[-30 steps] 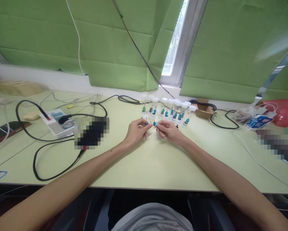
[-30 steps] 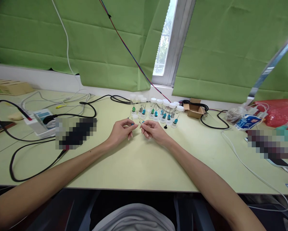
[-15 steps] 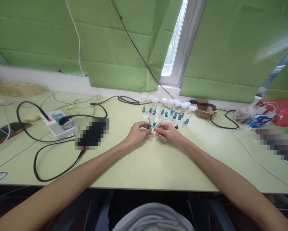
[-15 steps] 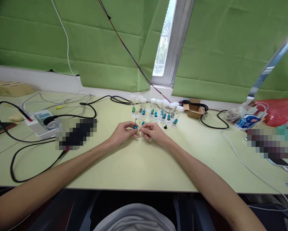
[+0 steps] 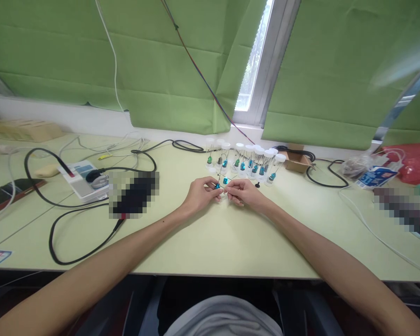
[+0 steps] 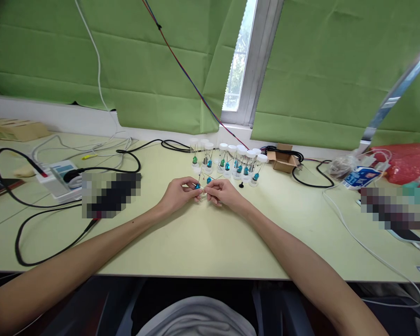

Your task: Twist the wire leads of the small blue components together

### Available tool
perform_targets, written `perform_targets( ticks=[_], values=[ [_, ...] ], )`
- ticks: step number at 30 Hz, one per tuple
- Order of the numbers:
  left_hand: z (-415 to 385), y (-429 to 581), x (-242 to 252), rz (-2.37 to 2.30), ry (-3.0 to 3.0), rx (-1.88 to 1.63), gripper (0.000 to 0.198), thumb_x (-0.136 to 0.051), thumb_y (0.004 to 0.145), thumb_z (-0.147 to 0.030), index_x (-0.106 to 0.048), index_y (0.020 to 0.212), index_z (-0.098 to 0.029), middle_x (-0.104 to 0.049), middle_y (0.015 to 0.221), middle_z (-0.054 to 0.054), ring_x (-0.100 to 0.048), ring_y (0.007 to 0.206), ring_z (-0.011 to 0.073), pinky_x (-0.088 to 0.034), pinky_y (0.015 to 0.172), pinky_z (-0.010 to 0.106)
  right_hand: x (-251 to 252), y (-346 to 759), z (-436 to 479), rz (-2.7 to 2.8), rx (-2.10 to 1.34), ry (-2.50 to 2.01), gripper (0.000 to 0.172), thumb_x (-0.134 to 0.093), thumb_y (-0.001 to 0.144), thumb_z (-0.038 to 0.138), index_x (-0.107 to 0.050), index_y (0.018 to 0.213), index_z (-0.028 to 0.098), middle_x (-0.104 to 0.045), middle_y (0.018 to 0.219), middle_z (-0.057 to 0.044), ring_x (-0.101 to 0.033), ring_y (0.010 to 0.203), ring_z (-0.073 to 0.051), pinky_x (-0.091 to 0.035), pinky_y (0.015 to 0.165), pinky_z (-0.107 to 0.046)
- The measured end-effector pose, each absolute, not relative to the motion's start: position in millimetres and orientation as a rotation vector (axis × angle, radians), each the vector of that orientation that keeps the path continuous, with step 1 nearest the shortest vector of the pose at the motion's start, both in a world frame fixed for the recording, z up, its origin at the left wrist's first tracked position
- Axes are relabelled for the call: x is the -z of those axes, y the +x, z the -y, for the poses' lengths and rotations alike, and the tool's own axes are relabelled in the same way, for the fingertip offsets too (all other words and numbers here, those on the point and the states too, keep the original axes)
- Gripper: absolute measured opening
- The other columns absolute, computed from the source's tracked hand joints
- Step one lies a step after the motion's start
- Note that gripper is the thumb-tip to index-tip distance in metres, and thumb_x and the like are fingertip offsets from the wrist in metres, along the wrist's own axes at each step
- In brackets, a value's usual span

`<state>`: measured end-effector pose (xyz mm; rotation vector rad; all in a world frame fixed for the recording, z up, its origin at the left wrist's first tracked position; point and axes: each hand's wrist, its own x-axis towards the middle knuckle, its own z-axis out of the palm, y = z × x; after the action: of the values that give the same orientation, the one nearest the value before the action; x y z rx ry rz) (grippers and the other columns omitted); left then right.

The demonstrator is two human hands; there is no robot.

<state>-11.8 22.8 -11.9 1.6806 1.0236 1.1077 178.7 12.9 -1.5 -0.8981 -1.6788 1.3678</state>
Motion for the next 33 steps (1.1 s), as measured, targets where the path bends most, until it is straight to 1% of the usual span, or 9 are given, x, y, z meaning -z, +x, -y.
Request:
perform_targets(
  ticks=[14,22,28,33],
  values=[
    [-16.4,-12.4,6.2,-1.055,1.819,-1.104,0.029,-0.073,0.070,-0.040,-0.062,0.082,-0.017,-0.061,0.063,-0.002,-0.068,0.056,0.0195,-0.051,0.054,0.027,-0.8,177.3,-10.4,1.677,-1.370,-0.943,0.034,-0.069,0.077,0.047,-0.061,0.074,0.014,-0.060,0.059,0.001,-0.041,0.037,-0.004,-0.031,0.035,-0.019],
    [-15.0,-12.4,5.3,-1.076,1.866,-1.101,0.028,-0.072,0.070,-0.041,-0.061,0.081,-0.018,-0.059,0.066,-0.002,-0.067,0.054,0.0178,-0.049,0.052,0.025,1.7,178.7,-11.8,1.684,-1.366,-0.941,0.033,-0.068,0.078,0.047,-0.062,0.076,0.014,-0.060,0.060,0.001,-0.042,0.038,-0.005,-0.032,0.035,-0.019],
    [-15.5,-11.8,6.4,-1.100,1.918,-1.112,0.028,-0.072,0.071,-0.041,-0.058,0.079,-0.018,-0.056,0.069,-0.002,-0.066,0.052,0.0163,-0.046,0.048,0.024,-1.7,175.5,-8.1,1.696,-1.341,-0.961,0.035,-0.068,0.076,0.048,-0.061,0.073,0.014,-0.059,0.056,0.002,-0.041,0.036,-0.005,-0.032,0.034,-0.019],
    [-14.2,-11.9,6.0,-1.104,1.954,-1.097,0.026,-0.069,0.074,-0.040,-0.058,0.080,-0.018,-0.060,0.074,-0.001,-0.066,0.052,0.0158,-0.047,0.050,0.024,-2.8,174.5,-6.5,1.697,-1.327,-0.974,0.035,-0.068,0.076,0.048,-0.062,0.074,0.013,-0.059,0.057,0.001,-0.041,0.037,-0.005,-0.033,0.034,-0.019]
  ],
)
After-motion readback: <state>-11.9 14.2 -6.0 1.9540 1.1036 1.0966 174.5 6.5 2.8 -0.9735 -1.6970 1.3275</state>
